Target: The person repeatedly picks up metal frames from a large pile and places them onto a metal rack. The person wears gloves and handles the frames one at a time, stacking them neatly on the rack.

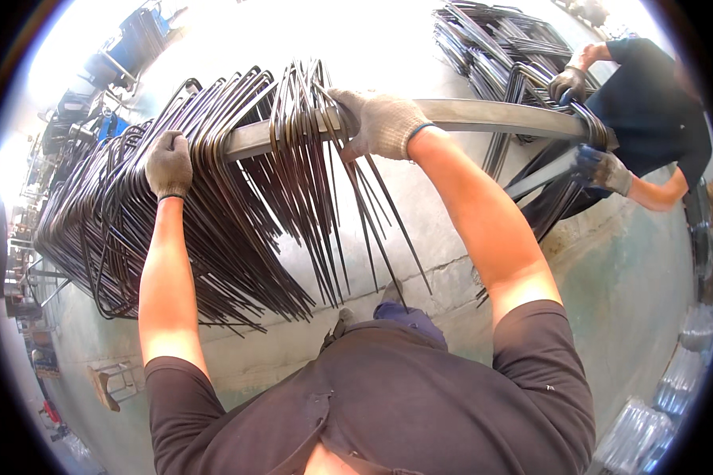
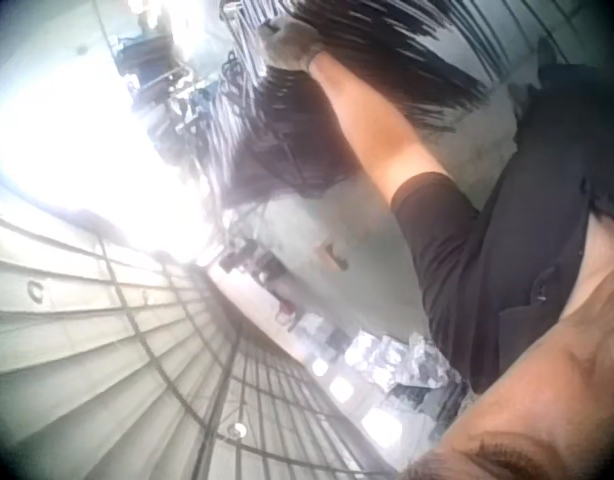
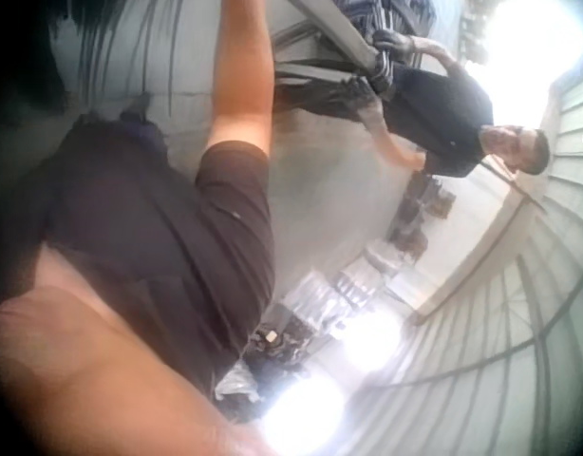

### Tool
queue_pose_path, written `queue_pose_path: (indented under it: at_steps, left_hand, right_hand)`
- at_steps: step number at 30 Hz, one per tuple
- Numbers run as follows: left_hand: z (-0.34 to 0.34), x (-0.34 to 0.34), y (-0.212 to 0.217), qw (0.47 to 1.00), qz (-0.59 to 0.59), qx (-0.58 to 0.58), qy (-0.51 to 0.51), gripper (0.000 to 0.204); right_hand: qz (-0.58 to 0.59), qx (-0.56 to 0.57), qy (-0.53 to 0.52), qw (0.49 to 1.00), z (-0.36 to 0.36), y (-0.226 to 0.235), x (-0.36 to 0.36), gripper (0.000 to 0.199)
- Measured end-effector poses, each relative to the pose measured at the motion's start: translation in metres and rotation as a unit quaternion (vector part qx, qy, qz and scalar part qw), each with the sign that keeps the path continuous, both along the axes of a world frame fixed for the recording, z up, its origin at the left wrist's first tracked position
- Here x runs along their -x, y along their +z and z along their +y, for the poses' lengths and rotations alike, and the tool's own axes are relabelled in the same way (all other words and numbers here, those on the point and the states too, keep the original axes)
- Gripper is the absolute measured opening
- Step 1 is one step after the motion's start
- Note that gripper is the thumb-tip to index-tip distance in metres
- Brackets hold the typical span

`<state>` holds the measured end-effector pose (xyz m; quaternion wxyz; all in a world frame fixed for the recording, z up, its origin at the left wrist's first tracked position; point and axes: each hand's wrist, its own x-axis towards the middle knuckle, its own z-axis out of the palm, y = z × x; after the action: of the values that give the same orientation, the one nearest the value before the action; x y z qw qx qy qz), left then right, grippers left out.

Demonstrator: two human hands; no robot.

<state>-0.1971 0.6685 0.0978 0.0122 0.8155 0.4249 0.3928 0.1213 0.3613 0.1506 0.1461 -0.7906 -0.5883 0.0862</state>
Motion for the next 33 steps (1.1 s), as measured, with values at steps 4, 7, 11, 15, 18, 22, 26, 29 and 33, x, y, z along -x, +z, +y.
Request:
queue_pose_path:
  at_steps: [4, 7, 11, 15, 18, 22, 26, 29, 33]
  left_hand:
    - [-0.003, -0.003, 0.004, 1.000, 0.018, 0.006, 0.009, 0.024]
    - [0.000, 0.000, 0.002, 1.000, 0.008, 0.001, 0.010, 0.023]
    - [-0.003, 0.000, 0.002, 1.000, 0.007, 0.010, 0.016, 0.023]
    - [-0.002, 0.001, 0.002, 1.000, 0.006, 0.011, 0.012, 0.022]
    - [-0.002, -0.002, 0.000, 1.000, -0.007, 0.009, 0.006, 0.021]
    - [-0.006, -0.002, 0.004, 1.000, 0.000, -0.004, 0.015, 0.021]
    - [-0.009, 0.001, 0.005, 1.000, 0.009, -0.001, 0.025, 0.021]
    - [-0.008, -0.002, 0.006, 1.000, 0.011, -0.005, 0.020, 0.020]
    - [-0.005, -0.002, 0.004, 1.000, 0.002, -0.010, 0.008, 0.020]
  right_hand:
    - [0.026, 0.033, -0.028, 0.999, 0.000, 0.007, 0.006, 0.119]
    - [0.041, 0.046, -0.026, 0.998, 0.002, 0.015, 0.014, 0.120]
    - [0.059, 0.062, -0.016, 0.996, 0.004, 0.013, 0.008, 0.119]
    - [0.157, 0.079, 0.025, 0.984, 0.002, 0.023, -0.006, 0.118]
    - [0.190, 0.045, 0.057, 0.979, 0.003, 0.008, -0.023, 0.116]
    - [0.201, 0.050, 0.054, 0.977, 0.006, 0.007, -0.023, 0.117]
    - [-0.021, 0.005, 0.037, 0.999, 0.005, 0.008, -0.003, 0.112]
    - [-0.109, -0.075, 0.046, 0.990, 0.005, -0.008, 0.011, 0.104]
    - [-0.094, -0.118, 0.053, 0.987, 0.018, -0.017, 0.031, 0.100]
